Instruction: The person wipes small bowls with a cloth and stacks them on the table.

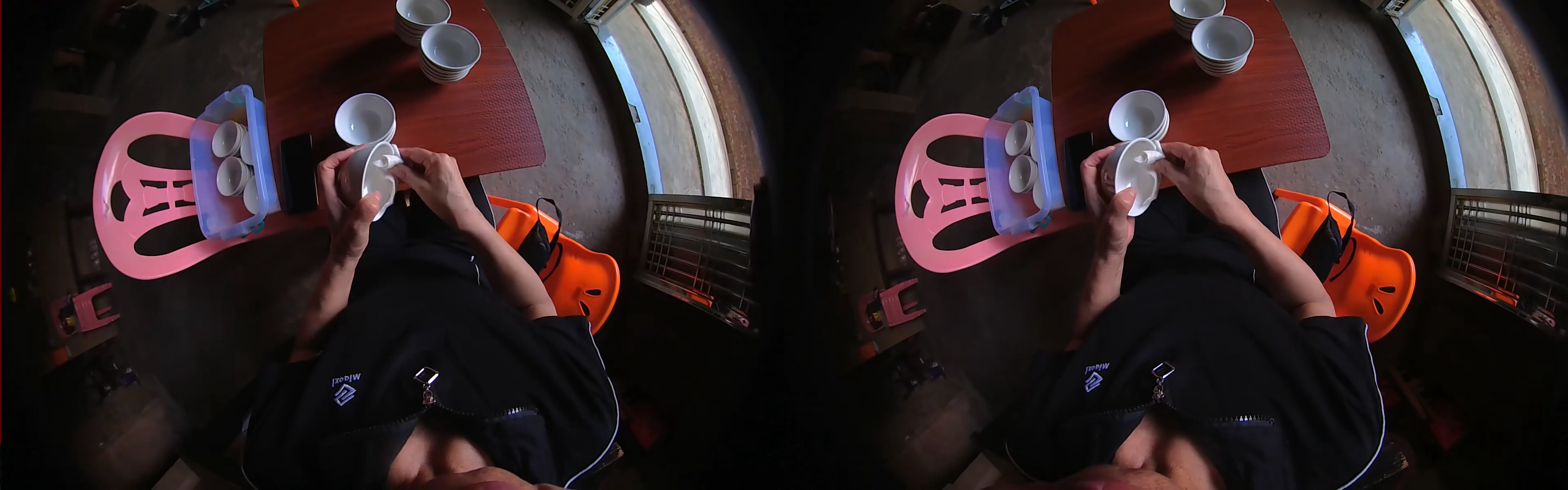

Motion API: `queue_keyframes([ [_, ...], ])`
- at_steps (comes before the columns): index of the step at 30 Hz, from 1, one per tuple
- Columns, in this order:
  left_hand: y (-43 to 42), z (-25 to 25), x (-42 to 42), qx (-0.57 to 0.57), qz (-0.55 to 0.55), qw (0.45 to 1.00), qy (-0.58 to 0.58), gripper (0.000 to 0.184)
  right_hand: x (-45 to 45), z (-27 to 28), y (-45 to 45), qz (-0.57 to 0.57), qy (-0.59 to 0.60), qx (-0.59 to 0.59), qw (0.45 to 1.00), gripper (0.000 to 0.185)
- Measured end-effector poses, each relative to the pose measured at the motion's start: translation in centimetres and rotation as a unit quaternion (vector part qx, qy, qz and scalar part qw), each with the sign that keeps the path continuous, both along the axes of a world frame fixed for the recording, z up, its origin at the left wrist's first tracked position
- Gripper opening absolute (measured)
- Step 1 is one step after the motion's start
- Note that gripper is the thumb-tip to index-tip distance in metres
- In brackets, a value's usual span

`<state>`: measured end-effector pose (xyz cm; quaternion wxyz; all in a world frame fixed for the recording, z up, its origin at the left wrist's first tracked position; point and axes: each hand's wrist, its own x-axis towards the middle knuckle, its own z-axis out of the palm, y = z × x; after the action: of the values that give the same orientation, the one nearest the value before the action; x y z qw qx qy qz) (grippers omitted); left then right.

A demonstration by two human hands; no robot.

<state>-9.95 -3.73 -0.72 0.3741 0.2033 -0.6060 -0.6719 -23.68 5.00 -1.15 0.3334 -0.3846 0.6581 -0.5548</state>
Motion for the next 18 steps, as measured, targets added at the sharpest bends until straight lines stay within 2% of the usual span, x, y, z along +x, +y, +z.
queue_keyframes([
  [1, -0.1, -0.2, 0.0, -0.014, -0.002, 0.999, 0.034, 0.06, 0.0, -0.6, 0.1, 0.036, -0.158, 0.04, 0.986, 0.026],
  [2, 0.0, 0.1, -0.1, -0.014, -0.002, 0.999, 0.032, 0.06, 0.2, -0.3, 0.4, 0.048, -0.289, 0.01, 0.956, 0.029],
  [4, 0.2, 0.7, -0.4, -0.058, -0.016, 0.998, 0.003, 0.06, 0.0, -0.2, 0.2, 0.024, -0.223, 0.002, 0.974, 0.029],
  [5, 1.1, 2.3, -0.7, -0.008, -0.031, 0.999, -0.011, 0.063, -0.1, -0.1, -0.3, -0.032, -0.04, -0.015, 0.999, 0.028],
  [6, 0.9, 2.3, -0.6, -0.007, -0.032, 0.999, -0.012, 0.063, -0.2, 0.3, -0.2, -0.054, 0.043, -0.013, 0.998, 0.029],
  [7, 0.4, 2.4, -0.4, 0.089, -0.093, 0.992, -0.012, 0.061, -0.6, 1.0, -0.1, -0.076, 0.126, -0.012, 0.989, 0.03],
  [8, -0.1, 2.4, -0.2, 0.186, -0.151, 0.971, -0.013, 0.06, -0.7, 1.6, 0.0, -0.055, 0.253, -0.118, 0.959, 0.032],
  [9, -0.4, 2.8, -0.1, 0.275, -0.179, 0.944, -0.027, 0.057, -0.7, 1.5, -0.1, -0.015, 0.313, -0.17, 0.934, 0.032],
  [11, -0.3, 1.7, 0.2, 0.273, -0.144, 0.946, -0.102, 0.051, -0.4, 0.9, -0.8, 0.036, 0.413, -0.243, 0.877, 0.034],
  [13, -0.1, 0.7, 0.2, 0.214, -0.118, 0.968, -0.065, 0.052, -0.1, 0.7, -0.3, -0.001, 0.302, -0.162, 0.939, 0.035],
  [15, 0.2, 0.3, 0.0, 0.157, -0.081, 0.984, -0.036, 0.055, 0.2, -0.2, -0.3, -0.044, 0.285, -0.118, 0.95, 0.032],
  [16, 0.2, -0.2, 0.1, 0.108, -0.062, 0.992, -0.03, 0.057, 0.3, -0.5, 0.0, -0.039, 0.132, -0.021, 0.99, 0.029],
  [17, 0.3, -0.3, 0.0, 0.058, -0.043, 0.997, -0.024, 0.058, 0.4, -0.6, 0.1, -0.032, -0.027, 0.076, 0.996, 0.027],
  [18, 0.7, -0.3, -0.1, 0.06, -0.023, 0.998, -0.011, 0.058, 0.2, -0.8, 0.3, -0.007, -0.097, 0.081, 0.992, 0.025],
])
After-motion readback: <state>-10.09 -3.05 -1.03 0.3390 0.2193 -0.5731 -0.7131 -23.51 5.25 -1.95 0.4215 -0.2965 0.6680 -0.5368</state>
